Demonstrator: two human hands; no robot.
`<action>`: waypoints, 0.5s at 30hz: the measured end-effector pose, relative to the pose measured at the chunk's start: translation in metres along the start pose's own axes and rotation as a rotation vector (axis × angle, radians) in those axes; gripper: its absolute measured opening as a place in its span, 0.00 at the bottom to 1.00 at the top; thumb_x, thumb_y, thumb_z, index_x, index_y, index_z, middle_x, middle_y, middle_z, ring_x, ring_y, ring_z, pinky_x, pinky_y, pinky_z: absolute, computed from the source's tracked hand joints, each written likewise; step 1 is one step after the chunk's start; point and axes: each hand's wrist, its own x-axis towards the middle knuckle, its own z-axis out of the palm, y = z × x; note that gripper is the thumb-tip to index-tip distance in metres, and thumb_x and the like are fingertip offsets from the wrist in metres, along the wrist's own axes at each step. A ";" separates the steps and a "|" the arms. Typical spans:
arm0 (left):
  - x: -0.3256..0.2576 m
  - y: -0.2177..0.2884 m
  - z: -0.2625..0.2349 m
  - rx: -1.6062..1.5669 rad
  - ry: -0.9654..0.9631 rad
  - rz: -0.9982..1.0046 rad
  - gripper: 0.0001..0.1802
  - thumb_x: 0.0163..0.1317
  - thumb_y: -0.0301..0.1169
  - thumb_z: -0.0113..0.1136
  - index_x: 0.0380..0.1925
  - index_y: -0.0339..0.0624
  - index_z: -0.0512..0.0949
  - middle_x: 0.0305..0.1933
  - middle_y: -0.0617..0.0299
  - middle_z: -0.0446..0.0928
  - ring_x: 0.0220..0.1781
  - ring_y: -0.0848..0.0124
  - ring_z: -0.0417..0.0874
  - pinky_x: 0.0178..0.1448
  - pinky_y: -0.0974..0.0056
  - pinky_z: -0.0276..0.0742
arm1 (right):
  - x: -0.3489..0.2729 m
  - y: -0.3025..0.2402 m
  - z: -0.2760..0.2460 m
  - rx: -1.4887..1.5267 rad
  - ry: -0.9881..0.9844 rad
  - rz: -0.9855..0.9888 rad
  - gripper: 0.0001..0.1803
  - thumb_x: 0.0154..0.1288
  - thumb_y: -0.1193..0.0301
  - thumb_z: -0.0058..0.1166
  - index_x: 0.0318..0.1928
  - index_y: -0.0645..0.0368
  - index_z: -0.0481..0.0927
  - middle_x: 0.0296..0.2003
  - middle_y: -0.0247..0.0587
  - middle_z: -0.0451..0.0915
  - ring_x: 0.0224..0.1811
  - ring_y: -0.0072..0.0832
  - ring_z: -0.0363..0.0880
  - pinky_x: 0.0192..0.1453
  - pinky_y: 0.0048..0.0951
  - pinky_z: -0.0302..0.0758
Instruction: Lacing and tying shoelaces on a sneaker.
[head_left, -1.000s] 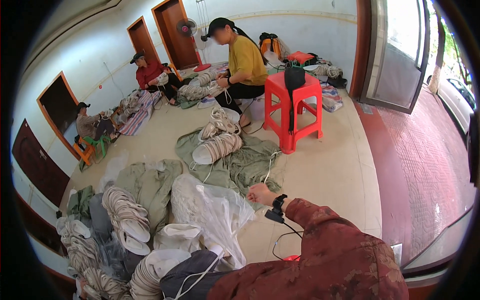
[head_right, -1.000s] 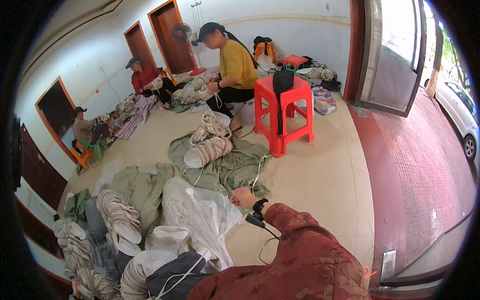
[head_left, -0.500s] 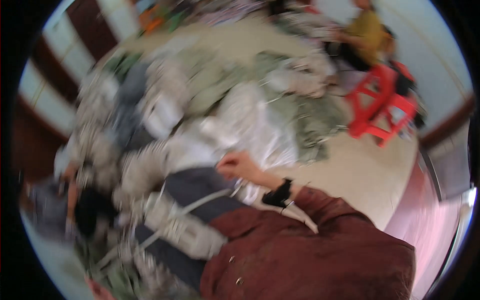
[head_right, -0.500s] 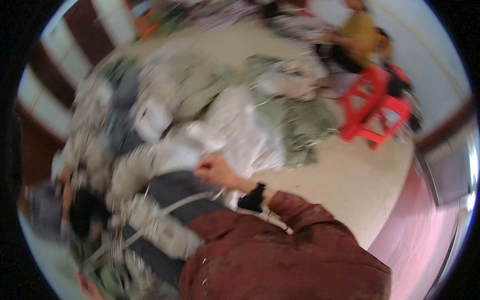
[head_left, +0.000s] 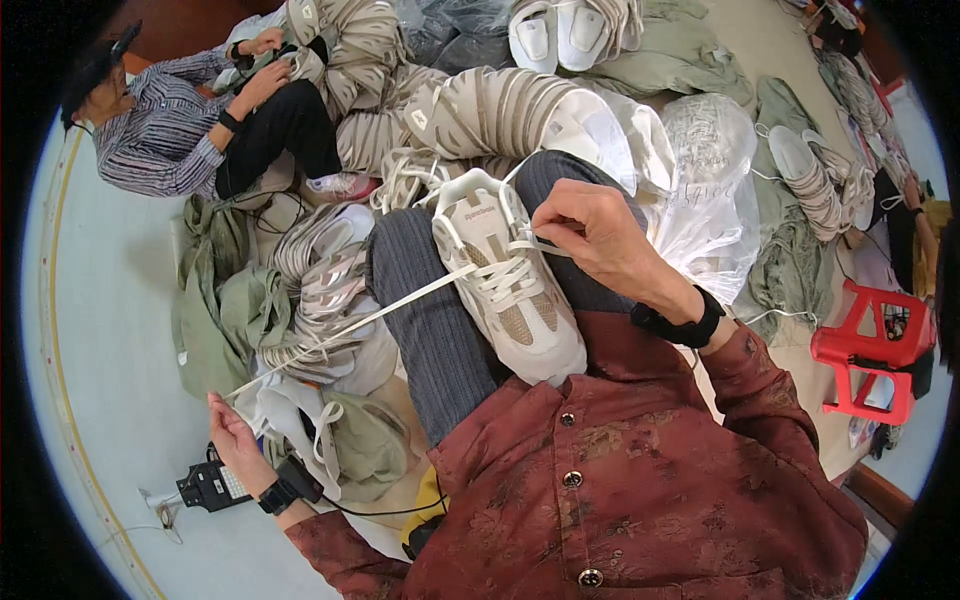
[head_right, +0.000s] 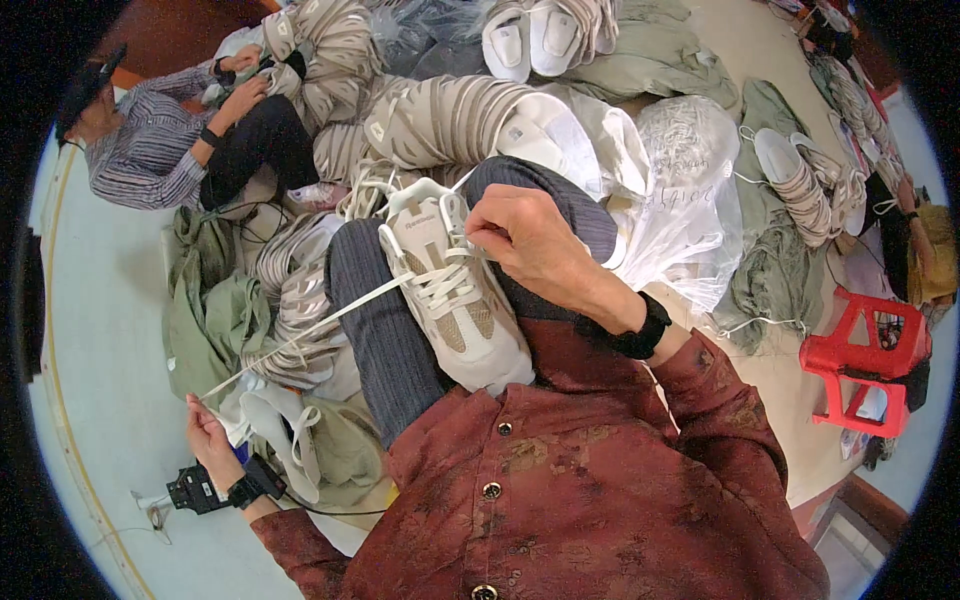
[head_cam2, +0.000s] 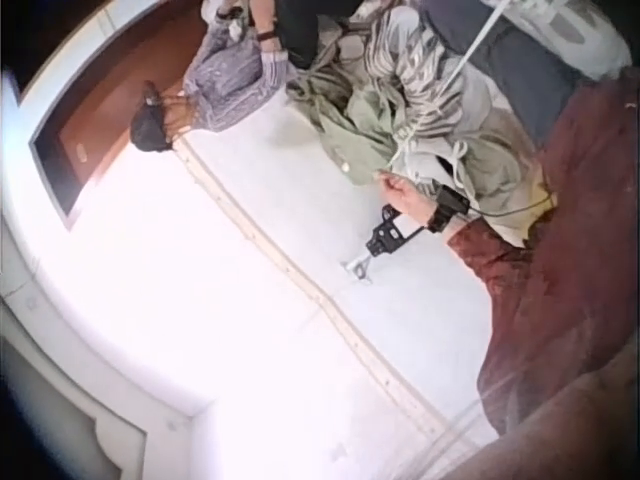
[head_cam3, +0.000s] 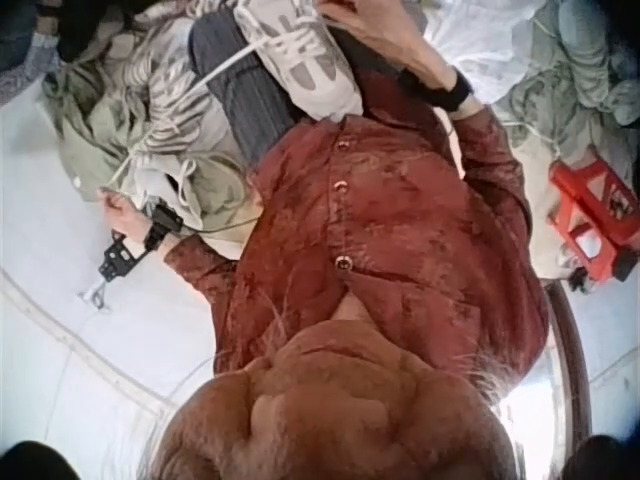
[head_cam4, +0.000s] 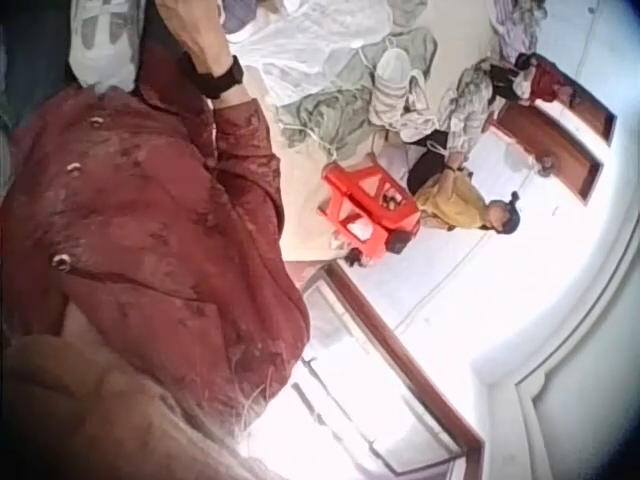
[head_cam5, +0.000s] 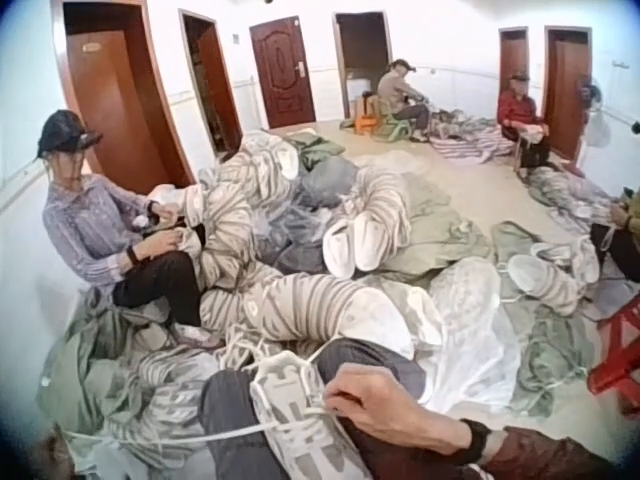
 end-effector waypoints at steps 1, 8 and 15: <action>-0.012 0.002 0.028 0.193 -0.073 0.086 0.29 0.74 0.33 0.48 0.67 0.20 0.61 0.71 0.43 0.65 0.73 0.64 0.65 0.77 0.63 0.57 | 0.002 0.002 0.002 -0.044 -0.007 -0.027 0.02 0.57 0.80 0.57 0.32 0.67 0.80 0.28 0.48 0.76 0.30 0.43 0.77 0.34 0.37 0.72; -0.023 -0.027 0.040 -0.290 0.054 -0.113 0.21 0.72 0.21 0.48 0.62 0.20 0.65 0.58 0.45 0.75 0.57 0.68 0.80 0.60 0.74 0.80 | 0.015 0.006 0.014 -0.178 -0.062 -0.153 0.02 0.57 0.79 0.55 0.29 0.66 0.78 0.27 0.50 0.75 0.32 0.52 0.76 0.36 0.43 0.71; -0.041 0.039 0.208 -0.170 -0.011 -0.317 0.19 0.68 0.23 0.57 0.57 0.26 0.74 0.51 0.57 0.79 0.45 0.75 0.82 0.52 0.75 0.79 | 0.015 -0.009 0.002 0.020 -0.113 0.106 0.04 0.59 0.78 0.59 0.34 0.67 0.81 0.28 0.42 0.77 0.29 0.30 0.76 0.34 0.31 0.72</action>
